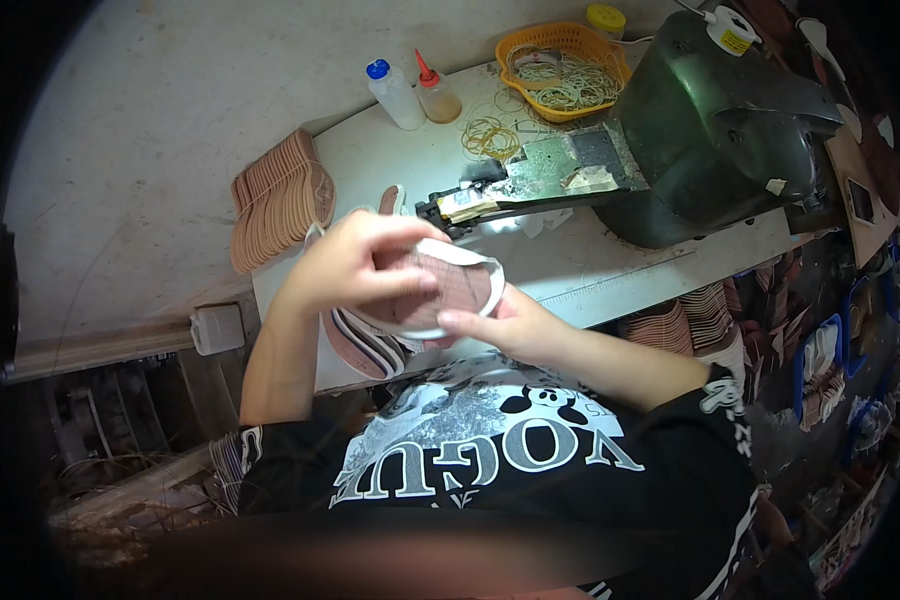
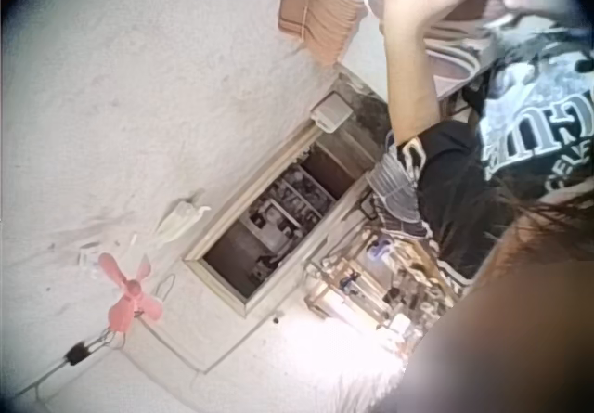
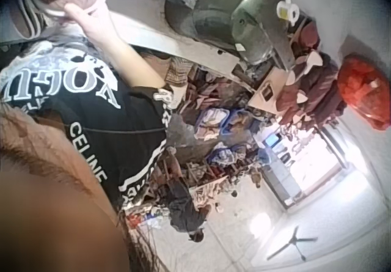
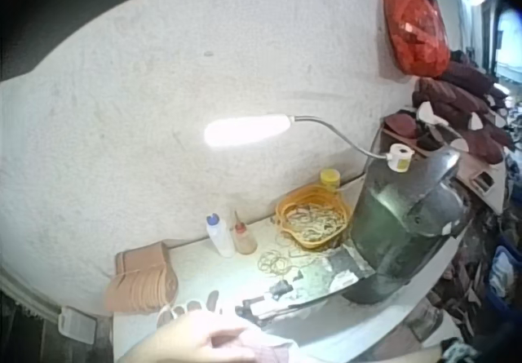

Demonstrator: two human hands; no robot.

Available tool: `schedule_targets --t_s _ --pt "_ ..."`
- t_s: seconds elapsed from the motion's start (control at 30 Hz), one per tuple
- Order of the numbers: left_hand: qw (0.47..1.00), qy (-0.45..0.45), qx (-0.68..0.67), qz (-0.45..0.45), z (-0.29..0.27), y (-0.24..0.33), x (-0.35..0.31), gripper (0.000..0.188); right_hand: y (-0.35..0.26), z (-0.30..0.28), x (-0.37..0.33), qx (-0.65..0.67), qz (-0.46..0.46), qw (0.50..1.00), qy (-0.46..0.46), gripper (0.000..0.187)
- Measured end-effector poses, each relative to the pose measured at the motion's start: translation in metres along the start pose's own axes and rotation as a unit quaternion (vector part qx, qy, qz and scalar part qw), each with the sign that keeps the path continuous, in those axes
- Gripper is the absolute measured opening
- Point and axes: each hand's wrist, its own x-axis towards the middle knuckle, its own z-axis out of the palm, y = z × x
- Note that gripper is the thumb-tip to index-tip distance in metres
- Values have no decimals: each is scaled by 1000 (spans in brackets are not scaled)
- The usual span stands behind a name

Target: Aligning and preparing shoe insole components at a manufacturing workstation.

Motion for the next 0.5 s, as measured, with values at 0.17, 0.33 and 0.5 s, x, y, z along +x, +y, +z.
schedule_targets --t_s 0.17,0.33,0.5 --pt "991 -48 62 -105 -37 -38 39 43 28 10 32 124 -88 973 172 37" --pt "970 -142 -67 -187 -51 -74 77 37 18 9 53 144 -66 966 207 39" --pt "960 -171 -122 -184 -56 -87 82 35 7 2 61 179 -72 961 197 40"
